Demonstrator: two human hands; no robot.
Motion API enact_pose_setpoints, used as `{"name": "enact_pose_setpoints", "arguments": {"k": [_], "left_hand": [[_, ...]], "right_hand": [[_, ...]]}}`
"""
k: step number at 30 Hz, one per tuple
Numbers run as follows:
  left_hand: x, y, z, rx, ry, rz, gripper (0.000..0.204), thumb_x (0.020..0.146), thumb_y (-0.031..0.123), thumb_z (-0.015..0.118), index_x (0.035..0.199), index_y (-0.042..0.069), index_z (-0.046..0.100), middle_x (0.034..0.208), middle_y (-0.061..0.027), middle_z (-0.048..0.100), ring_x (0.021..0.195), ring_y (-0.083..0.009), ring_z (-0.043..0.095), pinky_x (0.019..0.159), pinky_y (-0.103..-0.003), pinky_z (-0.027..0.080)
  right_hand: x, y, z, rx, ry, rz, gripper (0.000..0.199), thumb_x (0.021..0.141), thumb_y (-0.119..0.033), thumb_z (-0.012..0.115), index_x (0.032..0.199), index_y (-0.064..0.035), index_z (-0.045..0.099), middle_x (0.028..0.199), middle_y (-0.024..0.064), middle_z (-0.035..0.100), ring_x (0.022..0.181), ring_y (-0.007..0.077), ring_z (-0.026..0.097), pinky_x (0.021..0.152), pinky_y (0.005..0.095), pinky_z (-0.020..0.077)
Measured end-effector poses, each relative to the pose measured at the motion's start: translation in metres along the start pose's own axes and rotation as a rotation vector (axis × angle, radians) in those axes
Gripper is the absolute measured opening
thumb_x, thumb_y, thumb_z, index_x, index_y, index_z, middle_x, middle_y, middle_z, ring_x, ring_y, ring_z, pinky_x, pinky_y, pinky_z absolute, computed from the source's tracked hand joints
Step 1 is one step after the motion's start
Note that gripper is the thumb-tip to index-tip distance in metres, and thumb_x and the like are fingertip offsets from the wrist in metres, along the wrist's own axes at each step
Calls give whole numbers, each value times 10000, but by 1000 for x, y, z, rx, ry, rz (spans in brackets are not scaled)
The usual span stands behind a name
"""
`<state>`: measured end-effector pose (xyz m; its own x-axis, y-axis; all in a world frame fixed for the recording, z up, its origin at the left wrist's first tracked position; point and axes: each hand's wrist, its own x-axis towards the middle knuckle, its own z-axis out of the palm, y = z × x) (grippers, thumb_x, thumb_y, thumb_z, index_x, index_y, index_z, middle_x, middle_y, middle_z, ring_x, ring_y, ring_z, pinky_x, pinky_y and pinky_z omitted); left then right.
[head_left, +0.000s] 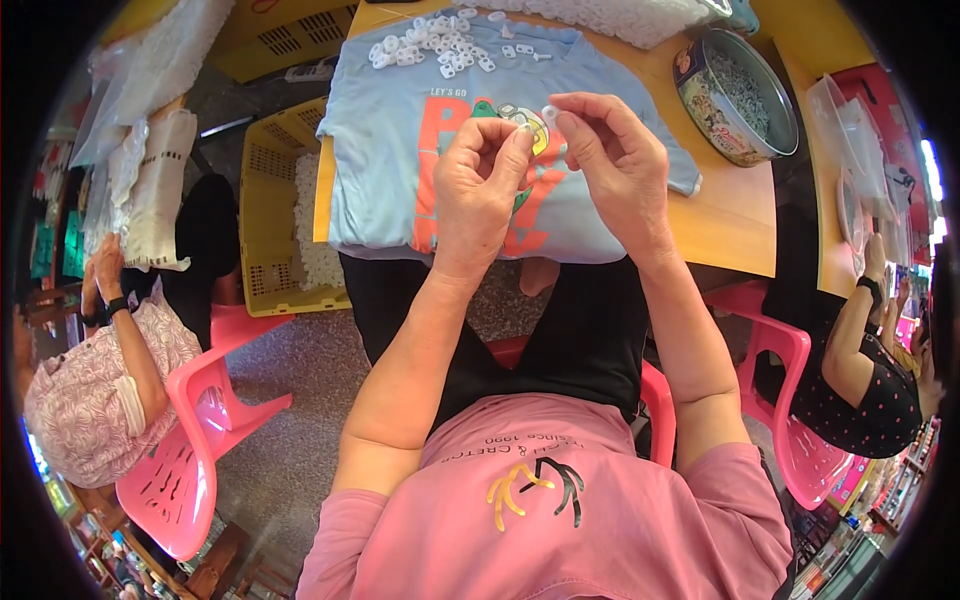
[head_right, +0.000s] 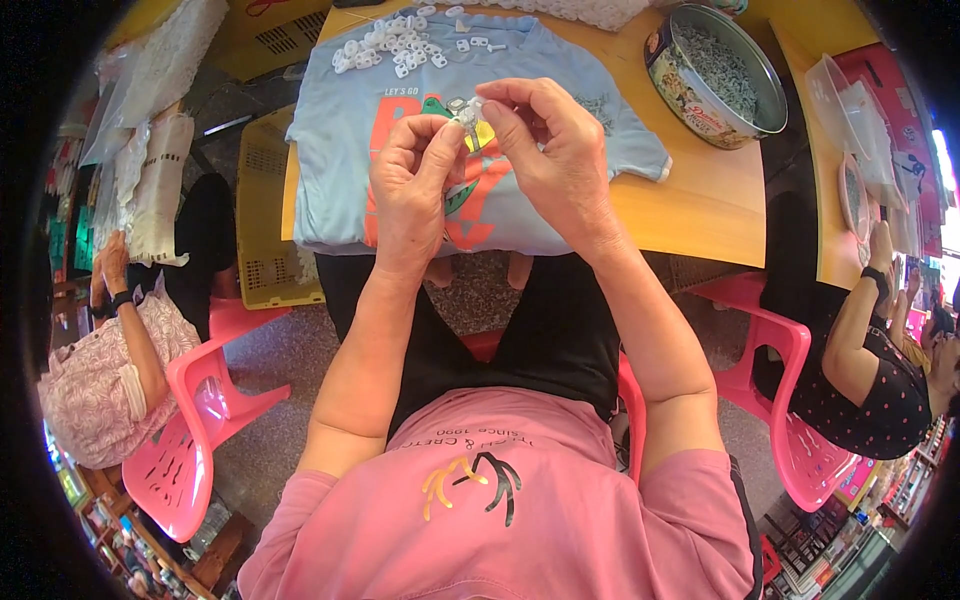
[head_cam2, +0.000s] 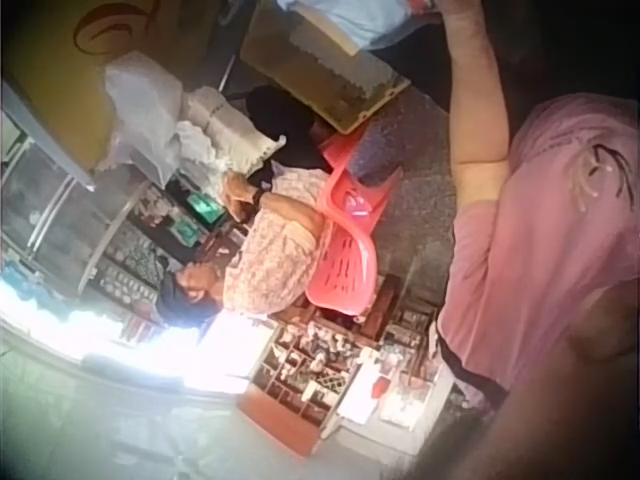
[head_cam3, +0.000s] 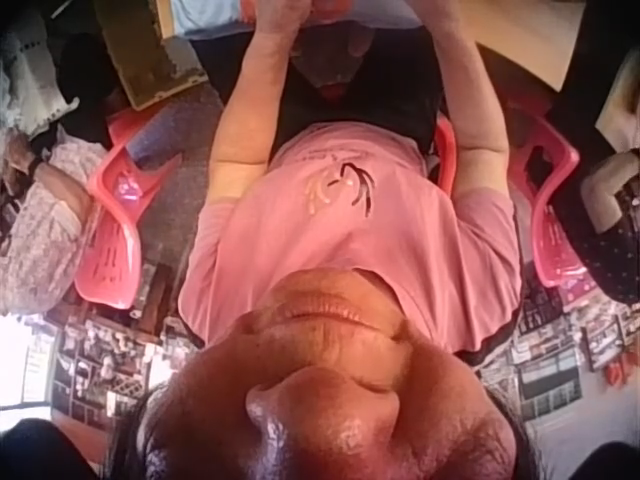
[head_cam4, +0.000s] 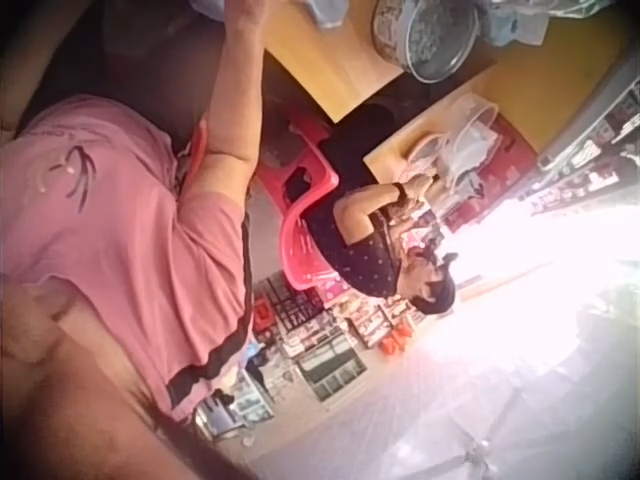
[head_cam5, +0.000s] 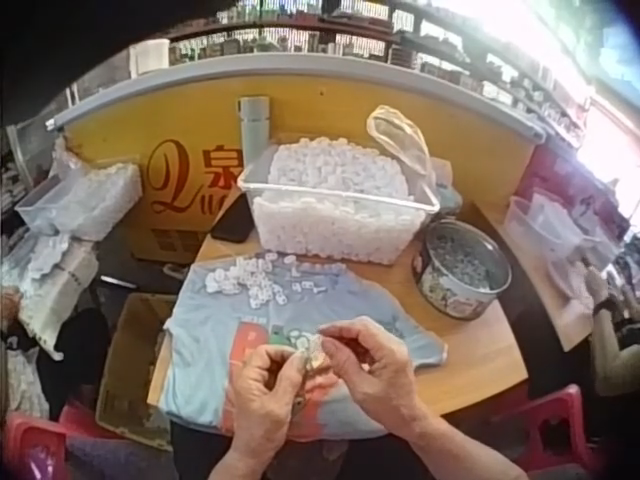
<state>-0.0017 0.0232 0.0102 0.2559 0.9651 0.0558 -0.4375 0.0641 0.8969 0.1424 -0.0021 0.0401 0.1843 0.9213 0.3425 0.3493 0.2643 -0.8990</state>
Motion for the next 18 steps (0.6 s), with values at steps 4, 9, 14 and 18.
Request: {"name": "enact_pose_setpoints", "arguments": {"k": [4,9,14,18], "left_hand": [[1,1,-2,34,-8,6,105,962,123,632,973,24,599,896,-8,652,734,-25,574,636,-183,485],[0,-1,-2,19,4,8,105,959,122,635,973,24,599,901,-11,652,737,-29,581,642,-182,491],[0,0,0,-11,10,4,103,958,120,633,973,24,597,903,-17,652,756,-35,596,651,-185,505],[1,0,-1,4,-4,6,102,960,117,629,974,23,593,906,-20,650,778,-39,606,662,-189,519]], "right_hand": [[0,-1,3,51,24,36,187,946,-72,640,1117,-1,663,881,-5,633,707,45,541,636,194,470],[-1,1,4,65,27,34,186,948,-73,635,1119,-4,665,867,-5,632,695,45,536,625,196,467],[-1,0,4,62,16,51,181,946,-83,642,1108,-5,670,854,-7,630,693,44,534,619,195,465],[-1,-2,5,74,13,75,182,945,-88,645,1107,-7,672,846,-10,629,687,43,531,617,195,464]]}}
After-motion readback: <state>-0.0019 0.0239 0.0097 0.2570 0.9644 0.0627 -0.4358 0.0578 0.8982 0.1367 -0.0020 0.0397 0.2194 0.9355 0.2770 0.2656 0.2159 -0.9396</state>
